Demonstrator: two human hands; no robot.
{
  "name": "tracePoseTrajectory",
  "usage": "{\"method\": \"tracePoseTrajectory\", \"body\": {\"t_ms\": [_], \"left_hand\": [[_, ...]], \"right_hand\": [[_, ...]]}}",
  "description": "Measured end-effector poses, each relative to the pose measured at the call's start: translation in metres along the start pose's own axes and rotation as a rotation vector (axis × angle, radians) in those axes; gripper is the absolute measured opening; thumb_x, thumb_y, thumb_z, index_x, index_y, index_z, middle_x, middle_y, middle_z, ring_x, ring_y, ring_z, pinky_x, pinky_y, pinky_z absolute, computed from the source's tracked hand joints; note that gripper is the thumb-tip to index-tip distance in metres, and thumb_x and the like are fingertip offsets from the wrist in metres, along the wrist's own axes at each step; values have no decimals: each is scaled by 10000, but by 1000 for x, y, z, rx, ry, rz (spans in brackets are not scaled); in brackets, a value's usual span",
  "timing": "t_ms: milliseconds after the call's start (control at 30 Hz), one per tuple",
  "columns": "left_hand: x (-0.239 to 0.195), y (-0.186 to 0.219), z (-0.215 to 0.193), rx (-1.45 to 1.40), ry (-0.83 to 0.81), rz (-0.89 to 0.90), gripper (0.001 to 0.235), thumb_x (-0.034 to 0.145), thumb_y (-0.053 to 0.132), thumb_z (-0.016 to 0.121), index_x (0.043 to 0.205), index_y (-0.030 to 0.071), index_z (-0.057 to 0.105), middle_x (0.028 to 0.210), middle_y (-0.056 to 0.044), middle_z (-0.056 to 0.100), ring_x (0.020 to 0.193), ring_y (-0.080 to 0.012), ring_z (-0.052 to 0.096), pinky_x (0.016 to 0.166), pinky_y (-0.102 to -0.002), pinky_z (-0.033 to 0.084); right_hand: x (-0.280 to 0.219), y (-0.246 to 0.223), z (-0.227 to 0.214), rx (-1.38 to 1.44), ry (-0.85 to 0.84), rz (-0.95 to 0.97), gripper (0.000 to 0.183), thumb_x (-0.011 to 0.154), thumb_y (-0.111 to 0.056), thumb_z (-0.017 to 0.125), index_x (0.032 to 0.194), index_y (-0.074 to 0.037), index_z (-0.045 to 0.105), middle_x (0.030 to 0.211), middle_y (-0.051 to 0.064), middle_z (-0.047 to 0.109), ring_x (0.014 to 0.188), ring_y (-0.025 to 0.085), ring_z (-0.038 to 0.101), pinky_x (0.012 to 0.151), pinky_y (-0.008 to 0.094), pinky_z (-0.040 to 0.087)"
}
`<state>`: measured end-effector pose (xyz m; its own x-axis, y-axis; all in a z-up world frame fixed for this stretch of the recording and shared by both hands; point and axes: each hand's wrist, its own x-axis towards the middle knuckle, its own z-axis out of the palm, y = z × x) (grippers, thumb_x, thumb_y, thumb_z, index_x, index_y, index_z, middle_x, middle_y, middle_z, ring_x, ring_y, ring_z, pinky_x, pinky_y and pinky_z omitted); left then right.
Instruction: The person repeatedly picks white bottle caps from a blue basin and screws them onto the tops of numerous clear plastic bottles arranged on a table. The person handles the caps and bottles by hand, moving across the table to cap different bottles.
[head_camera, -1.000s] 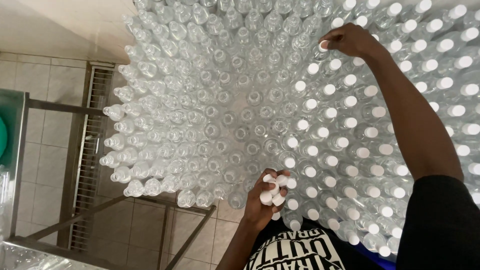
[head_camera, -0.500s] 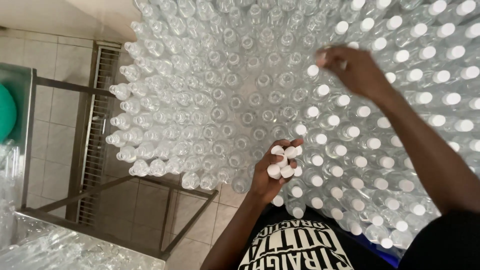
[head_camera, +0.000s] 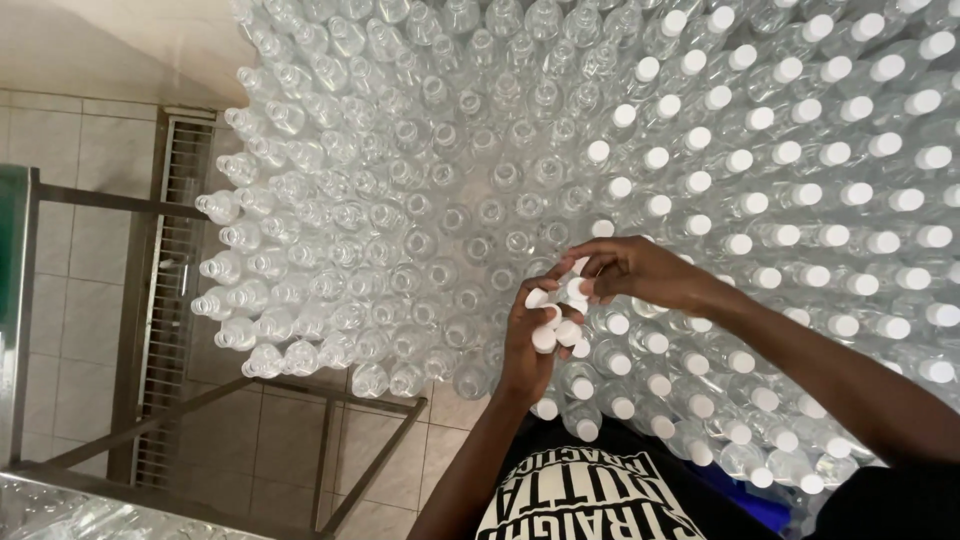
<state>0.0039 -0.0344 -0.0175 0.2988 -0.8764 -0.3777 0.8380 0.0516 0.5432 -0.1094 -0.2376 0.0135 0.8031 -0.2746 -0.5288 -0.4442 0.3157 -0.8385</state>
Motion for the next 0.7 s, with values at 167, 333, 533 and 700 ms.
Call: {"method": "tracePoseTrajectory", "body": {"t_ms": [167,333,533,700], "left_hand": [[1,-1,-33,-37,129,7,308,1014,195,583,1314,148,529,1304,-117,662,783,-199,724,383,-246,433],[-15,10,-21,-126,92,-33,325,1065,380,649,1280,138,617,1061,-76,652,796,-178,718,392,-245,427],[-21,-5,-24,-275,98,-151,463,1107,475,544,1370,101,618,1015,-80,674,792,-182,706,370,-239,439],[-22,-3,-18,-364,132,-259,474,1091,489,565,1370,111,631,1043,-92,654,849,-206,696,406,-266,552]], "right_hand": [[31,-63,-66,-661,320,-407,353,951,-40,835,1299,-35,777,1112,229,792,914,396,755,898,512,595],[166,-63,-214,-896,535,-663,121,1111,-3,736,1223,-1,784,1216,181,769,1014,317,734,890,474,608],[237,-62,-261,-897,601,-412,241,1059,-160,752,1287,-160,831,1092,87,816,1030,257,748,936,466,569],[230,-76,-253,-821,525,-338,283,1132,-131,632,1356,-148,804,867,102,731,701,217,559,719,407,439]]}}
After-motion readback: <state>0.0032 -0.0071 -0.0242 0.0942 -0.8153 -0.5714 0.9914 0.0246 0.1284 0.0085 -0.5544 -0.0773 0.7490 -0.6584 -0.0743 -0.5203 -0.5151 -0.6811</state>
